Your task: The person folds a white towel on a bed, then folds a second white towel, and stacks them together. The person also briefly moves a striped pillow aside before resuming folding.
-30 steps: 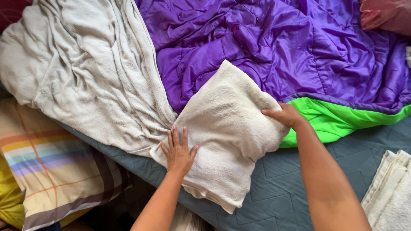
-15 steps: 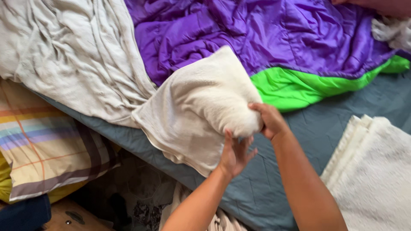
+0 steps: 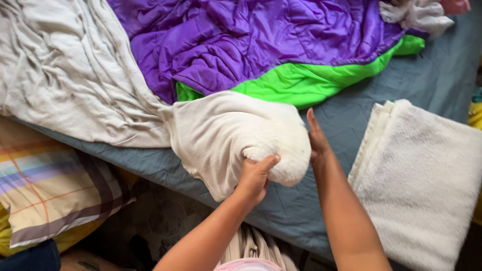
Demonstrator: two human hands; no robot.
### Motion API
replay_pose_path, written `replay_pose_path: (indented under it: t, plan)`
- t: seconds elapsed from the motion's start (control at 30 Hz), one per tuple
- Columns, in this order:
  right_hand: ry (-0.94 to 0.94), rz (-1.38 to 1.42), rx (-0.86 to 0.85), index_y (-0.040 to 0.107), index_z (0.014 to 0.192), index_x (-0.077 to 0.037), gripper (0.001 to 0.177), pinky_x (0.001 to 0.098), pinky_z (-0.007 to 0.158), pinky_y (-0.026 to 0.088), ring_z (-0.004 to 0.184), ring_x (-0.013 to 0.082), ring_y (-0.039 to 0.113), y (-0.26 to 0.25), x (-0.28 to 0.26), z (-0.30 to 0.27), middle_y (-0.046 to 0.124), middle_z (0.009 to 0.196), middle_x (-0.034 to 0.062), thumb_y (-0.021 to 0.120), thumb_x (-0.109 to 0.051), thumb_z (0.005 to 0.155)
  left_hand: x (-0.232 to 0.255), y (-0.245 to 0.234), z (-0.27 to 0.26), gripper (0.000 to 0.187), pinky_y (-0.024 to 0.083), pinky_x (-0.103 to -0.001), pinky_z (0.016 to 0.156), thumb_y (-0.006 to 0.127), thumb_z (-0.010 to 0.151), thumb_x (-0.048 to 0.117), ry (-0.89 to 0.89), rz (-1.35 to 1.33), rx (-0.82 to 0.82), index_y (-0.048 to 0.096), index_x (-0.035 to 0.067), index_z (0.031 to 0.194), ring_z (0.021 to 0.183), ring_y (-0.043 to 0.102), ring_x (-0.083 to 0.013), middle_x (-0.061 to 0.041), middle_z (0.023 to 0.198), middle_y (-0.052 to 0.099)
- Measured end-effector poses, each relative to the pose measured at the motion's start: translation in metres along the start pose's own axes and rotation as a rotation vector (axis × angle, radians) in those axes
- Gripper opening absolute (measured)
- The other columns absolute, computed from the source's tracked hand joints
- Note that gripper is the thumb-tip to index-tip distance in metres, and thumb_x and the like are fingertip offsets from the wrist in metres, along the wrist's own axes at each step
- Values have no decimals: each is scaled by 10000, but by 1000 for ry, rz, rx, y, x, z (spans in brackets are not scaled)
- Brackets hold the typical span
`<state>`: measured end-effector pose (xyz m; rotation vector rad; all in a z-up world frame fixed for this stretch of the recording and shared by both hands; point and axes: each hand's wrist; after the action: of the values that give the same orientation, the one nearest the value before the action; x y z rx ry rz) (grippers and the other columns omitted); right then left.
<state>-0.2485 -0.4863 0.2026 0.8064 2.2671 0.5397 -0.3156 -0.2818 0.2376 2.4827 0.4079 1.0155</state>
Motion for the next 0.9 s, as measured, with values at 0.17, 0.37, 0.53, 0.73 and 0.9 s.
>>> replay_pose_path:
  t: [0.17,0.37,0.53,0.73,0.9]
  plan:
    - [-122,-189,221,578,1352,-3,724,452,970,575,1152,313,689,-56,-10,7,686,1298,190,590,-560,889,17,15,-47,556,598,-311,836,746,835,134,-83,-11,-151,546,-24,1329,1054,712,-217,-137,1208,688]
    - [-400,-65,302,550,1379,20,593,421,1007,576,1181,293,685,-92,-31,-78,674,1315,182,579,-388,950,64,55,-64,506,617,-360,785,719,838,120,-35,-28,-231,556,-36,1291,994,723,-250,-143,1172,697]
    - [-727,85,178,527,1402,39,494,396,1038,577,1205,276,682,-80,-74,-204,664,1328,175,569,-244,1000,87,98,-57,355,631,-378,797,674,928,116,-43,-180,-441,611,-87,1212,966,737,-261,-170,1113,715]
    - [-922,156,195,499,1430,63,397,365,1075,579,1234,256,678,-94,-99,-291,653,1345,167,557,-72,1061,77,158,-40,317,638,-414,828,614,992,178,-110,-176,-594,625,-58,1204,959,732,-256,-164,1090,723]
    - [-932,231,198,493,1409,88,388,366,1059,594,1221,269,685,-148,-121,-299,655,1329,193,530,-41,1045,43,208,-13,293,637,-452,785,589,979,176,-101,-115,-577,602,-9,1206,938,734,-244,-128,1103,709]
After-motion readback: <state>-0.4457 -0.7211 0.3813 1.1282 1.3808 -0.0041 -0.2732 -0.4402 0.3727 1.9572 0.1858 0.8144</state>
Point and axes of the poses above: each hand's wrist, its own z-axis towards the middle knuckle, its own y-axis out of the palm, x = y × z
